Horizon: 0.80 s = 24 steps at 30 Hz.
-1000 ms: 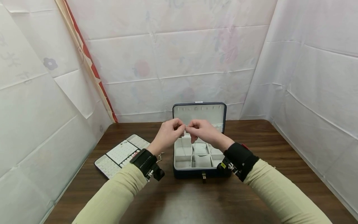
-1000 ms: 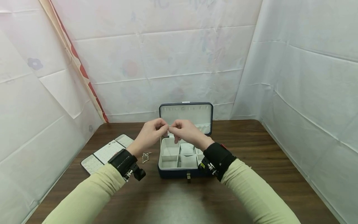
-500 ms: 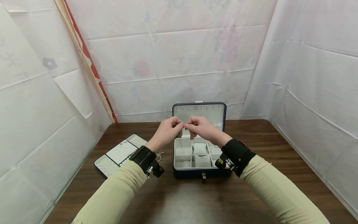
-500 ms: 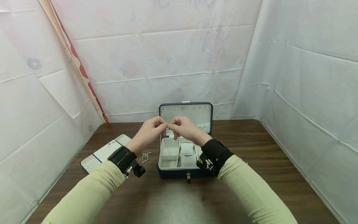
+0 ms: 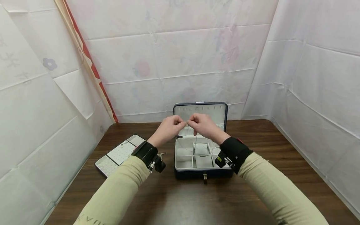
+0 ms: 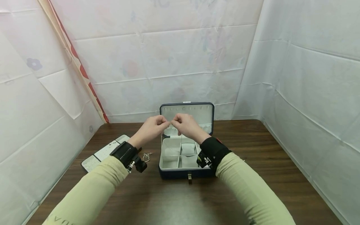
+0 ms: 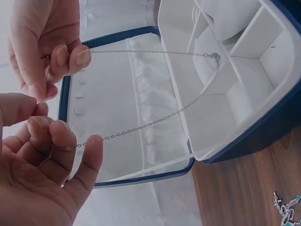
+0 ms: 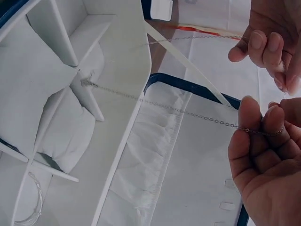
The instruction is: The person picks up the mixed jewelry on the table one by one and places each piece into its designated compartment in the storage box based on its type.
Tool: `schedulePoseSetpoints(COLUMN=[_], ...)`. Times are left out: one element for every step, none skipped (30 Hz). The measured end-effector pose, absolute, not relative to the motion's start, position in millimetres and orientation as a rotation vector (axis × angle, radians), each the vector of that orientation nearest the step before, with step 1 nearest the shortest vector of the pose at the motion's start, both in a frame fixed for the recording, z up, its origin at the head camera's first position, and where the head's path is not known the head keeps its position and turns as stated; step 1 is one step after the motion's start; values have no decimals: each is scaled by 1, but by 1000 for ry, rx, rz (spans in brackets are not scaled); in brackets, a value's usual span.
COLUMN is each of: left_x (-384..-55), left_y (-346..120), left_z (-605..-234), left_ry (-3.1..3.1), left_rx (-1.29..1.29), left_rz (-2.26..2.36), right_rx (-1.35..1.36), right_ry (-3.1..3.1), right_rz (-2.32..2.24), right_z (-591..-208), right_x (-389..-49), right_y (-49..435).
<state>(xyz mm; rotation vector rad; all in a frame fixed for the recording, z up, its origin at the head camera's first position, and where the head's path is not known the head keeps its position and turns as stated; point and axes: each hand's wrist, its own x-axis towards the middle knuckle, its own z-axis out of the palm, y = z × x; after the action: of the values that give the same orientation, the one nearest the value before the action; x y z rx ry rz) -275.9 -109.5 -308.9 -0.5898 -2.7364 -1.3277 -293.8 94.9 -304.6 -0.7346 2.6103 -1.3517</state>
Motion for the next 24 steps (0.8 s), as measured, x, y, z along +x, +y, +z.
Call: schedulePoseSetpoints(left_x=[-277, -278, -279, -280, -282, -283, -284, -286, -287, -289, -290, -292, -293, -295, -296, -296, -297, -297, -297, -297, -298, -298, -299, -299], left_y=[-109, -108, -108, -108, -107, -107, -107, -106, -106, -106, -106, -106, -107, -107, -107, -108, -108, -108, -109, -109, -108, -108, -108, -107], left_z=[-309, -308, -308, -307, -307, -306, -305, -305, -305, -304, -305, -305, -305, -305, -305, -305, -304, -304, -304, -304, -303, -303, -303, -303], left_ry=[-2738, -2740, -2744, -2746, -2747, -2749, -2753, -2757, -2759, -2761, -2762, -2761, -2759, -2753, -2746, -2739, -2731, -2724, -2719, -2711, -2705, -2699, -2693, -2690], left_rx=[-579, -568, -562, -559, -557, -556, -555, -552, -549, -544, -536, -525, -515, -503, -493, -485, -479, -474, -473, -472, -474, -475, -476, -478], left_rz=[-1308, -1288, -1263, -1240, -1218, -1194, -1172, -1148, -1125, -1111, -1100, -1093, -1087, -1084, -1084, -1085, -1080, -1077, -1076, -1076, -1073, -1071, -1067, -1066], right_rx=[-735, -735, -736, -735, -736, -737, -738, -739, -740, -740, -735, -727, -719, -708, -697, -686, -675, -669, -663, -660, -658, -656, -653, -650], right_ry=[2623, 2634, 2644, 2655, 2669, 2686, 2705, 2723, 2739, 2754, 2764, 2769, 2772, 2773, 2771, 2767, 2761, 2752, 2745, 2740, 2735, 2728, 2723, 2716], right_rz=[-1344, -1337, -1329, -1321, -1313, -1303, -1291, -1281, -1271, -1264, -1261, -1264, -1270, -1276, -1283, -1292, -1304, -1312, -1311, -1307, -1300, -1291, -1283, -1273], right_z=[-305, -305, -305, -305, -306, -306, -306, -306, -306, -306, -306, -306, -306, -306, -306, -306, -305, -305, -306, -306, -307, -307, -307, -308], right_x=[-295, -296, -297, -298, -299, -300, -301, -302, -303, -303, -304, -304, -304, -305, -306, -306, -306, -308, -309, -310, -311, -311, -312, -312], right_y=[94, 94, 93, 93, 93, 92, 92, 92, 91, 91, 91, 91, 91, 91, 91, 92, 92, 92, 91, 91, 91, 91, 90, 90])
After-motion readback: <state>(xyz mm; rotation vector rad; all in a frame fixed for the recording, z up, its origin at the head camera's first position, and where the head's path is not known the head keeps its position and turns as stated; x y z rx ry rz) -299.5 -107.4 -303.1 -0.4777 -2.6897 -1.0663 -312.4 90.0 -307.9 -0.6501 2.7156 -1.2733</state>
